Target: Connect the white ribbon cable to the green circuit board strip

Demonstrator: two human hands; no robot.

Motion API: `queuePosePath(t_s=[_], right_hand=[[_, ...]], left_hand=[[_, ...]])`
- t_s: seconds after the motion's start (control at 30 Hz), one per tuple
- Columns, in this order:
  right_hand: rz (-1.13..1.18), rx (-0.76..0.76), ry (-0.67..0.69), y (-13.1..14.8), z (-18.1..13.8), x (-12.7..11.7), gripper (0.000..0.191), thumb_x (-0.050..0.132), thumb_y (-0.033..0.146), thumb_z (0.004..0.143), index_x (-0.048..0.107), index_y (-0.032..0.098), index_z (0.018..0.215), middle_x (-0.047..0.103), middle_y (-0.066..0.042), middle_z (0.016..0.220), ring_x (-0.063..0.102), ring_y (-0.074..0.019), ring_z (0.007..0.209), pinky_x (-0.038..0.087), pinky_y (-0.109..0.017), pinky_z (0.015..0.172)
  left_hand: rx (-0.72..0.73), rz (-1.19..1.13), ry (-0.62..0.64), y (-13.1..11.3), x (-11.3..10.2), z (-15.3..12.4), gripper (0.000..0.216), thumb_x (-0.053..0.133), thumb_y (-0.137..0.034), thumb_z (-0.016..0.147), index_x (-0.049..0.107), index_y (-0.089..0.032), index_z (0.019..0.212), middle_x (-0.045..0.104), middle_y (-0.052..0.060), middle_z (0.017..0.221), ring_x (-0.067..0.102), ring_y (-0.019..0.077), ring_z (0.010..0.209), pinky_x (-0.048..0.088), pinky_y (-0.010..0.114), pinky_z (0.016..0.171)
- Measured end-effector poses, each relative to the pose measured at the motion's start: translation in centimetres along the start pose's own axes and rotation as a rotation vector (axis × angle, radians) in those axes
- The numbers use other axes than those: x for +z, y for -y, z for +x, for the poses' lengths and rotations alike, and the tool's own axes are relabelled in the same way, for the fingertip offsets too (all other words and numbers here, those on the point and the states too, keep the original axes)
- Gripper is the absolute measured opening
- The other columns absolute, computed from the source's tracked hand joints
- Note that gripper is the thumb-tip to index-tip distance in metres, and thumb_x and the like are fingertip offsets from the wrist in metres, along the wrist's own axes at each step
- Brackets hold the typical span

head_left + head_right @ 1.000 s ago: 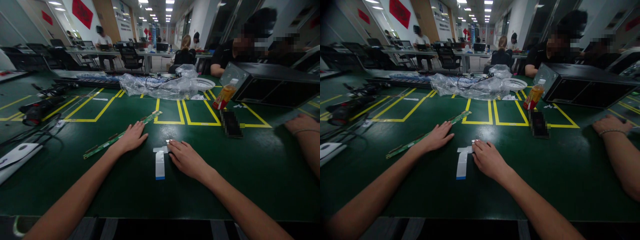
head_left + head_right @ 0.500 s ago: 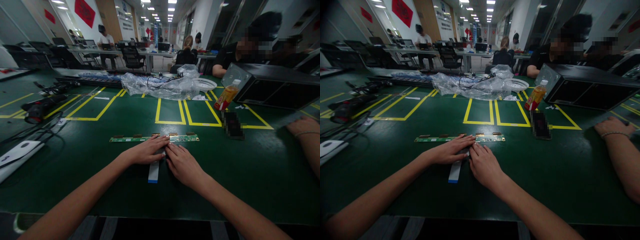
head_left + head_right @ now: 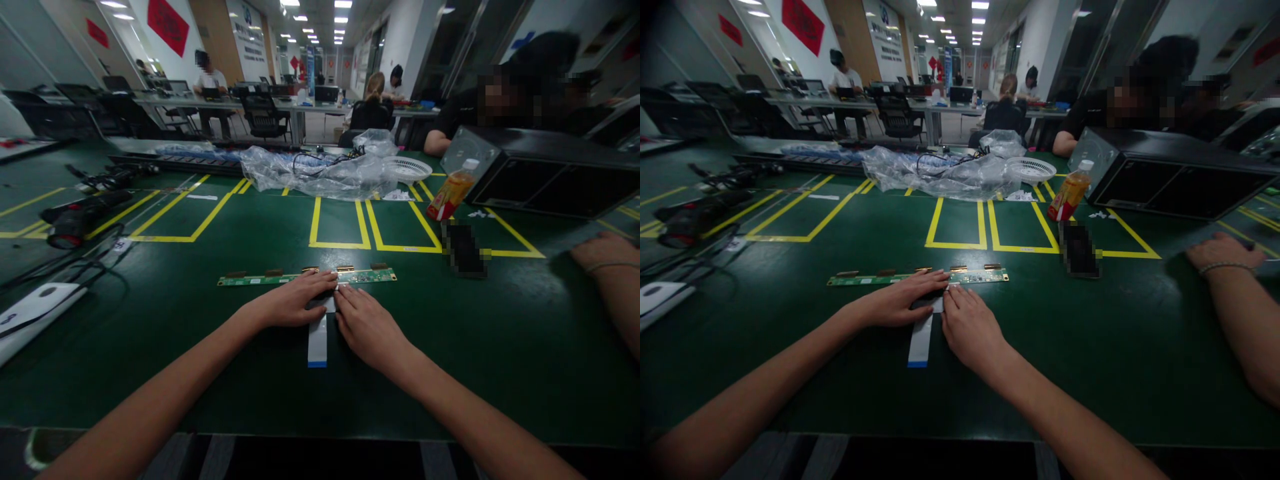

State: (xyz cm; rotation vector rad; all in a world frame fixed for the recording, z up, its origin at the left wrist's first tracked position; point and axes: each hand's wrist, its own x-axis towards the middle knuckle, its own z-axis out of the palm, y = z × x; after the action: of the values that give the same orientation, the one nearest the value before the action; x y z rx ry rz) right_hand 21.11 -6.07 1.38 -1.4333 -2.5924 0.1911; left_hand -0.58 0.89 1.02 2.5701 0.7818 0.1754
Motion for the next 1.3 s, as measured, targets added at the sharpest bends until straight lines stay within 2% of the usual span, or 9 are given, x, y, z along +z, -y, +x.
queuePosePath(t_s=[0.2,0.33,0.5,0.7,0.9,1.13,1.3], right_hand=[[0.046,-0.077,0.026,-0.8,0.1,-0.4,0.049,0.044,0.026,0.100,0.053,0.009,0.145,0.052,-0.018,0.151,0.048,-0.0275,0.141,0.034,-0.046,0.120],[0.048,-0.039,0.022,-0.5,0.2,-0.2,0.050,0.043,0.025,0.100,0.051,0.008,0.147,0.049,-0.018,0.154,0.044,-0.0286,0.143,0.034,-0.049,0.120],[0.031,0.006,0.012,-0.2,0.2,-0.2,0.049,0.042,0.025,0.100,0.053,0.006,0.144,0.051,-0.019,0.152,0.047,-0.0302,0.141,0.036,-0.050,0.119],[0.015,0.036,0.021,-0.5,0.2,-0.5,0.050,0.043,0.025,0.099,0.052,0.008,0.145,0.052,-0.019,0.151,0.048,-0.0303,0.140,0.037,-0.051,0.117],[0.019,-0.018,0.019,-1.0,0.4,-0.8,0.047,0.040,0.024,0.101,0.053,0.007,0.144,0.053,-0.019,0.150,0.048,-0.0298,0.140,0.035,-0.052,0.119],[0.091,-0.040,0.004,-1.6,0.5,-1.1,0.045,0.048,0.023,0.098,0.056,0.007,0.139,0.056,-0.019,0.147,0.052,-0.0297,0.137,0.038,-0.047,0.119],[0.131,-0.061,-0.002,-2.1,0.4,-0.7,0.046,0.049,0.023,0.098,0.053,0.011,0.142,0.054,-0.019,0.149,0.050,-0.0300,0.139,0.036,-0.052,0.119]], left_hand=[[-0.004,0.001,-0.004,0.0,0.1,-0.1,0.064,0.051,-0.034,0.098,0.031,-0.019,0.157,0.027,0.010,0.165,0.020,0.0223,0.154,0.011,0.045,0.127],[-0.027,0.001,0.002,0.1,0.1,-0.1,0.064,0.051,-0.032,0.097,0.033,-0.015,0.156,0.026,0.011,0.165,0.019,0.0217,0.154,0.012,0.043,0.127],[-0.021,-0.009,-0.010,0.4,0.0,-0.1,0.063,0.051,-0.032,0.098,0.032,-0.018,0.157,0.025,0.010,0.166,0.019,0.0211,0.154,0.014,0.044,0.127],[0.004,-0.005,-0.018,0.5,0.1,-0.1,0.064,0.053,-0.034,0.098,0.033,-0.017,0.156,0.026,0.010,0.165,0.020,0.0226,0.154,0.013,0.044,0.127],[0.019,-0.038,-0.018,0.5,-0.2,-0.2,0.069,0.057,-0.037,0.096,0.032,-0.017,0.157,0.027,0.012,0.165,0.021,0.0260,0.154,0.014,0.048,0.127],[0.021,-0.053,-0.024,0.7,-0.3,-0.1,0.068,0.059,-0.036,0.095,0.034,-0.018,0.156,0.028,0.012,0.164,0.023,0.0250,0.153,0.014,0.048,0.126],[0.016,-0.049,-0.021,0.8,-0.1,-0.2,0.069,0.059,-0.036,0.095,0.033,-0.019,0.157,0.028,0.011,0.165,0.022,0.0250,0.154,0.013,0.048,0.127]])
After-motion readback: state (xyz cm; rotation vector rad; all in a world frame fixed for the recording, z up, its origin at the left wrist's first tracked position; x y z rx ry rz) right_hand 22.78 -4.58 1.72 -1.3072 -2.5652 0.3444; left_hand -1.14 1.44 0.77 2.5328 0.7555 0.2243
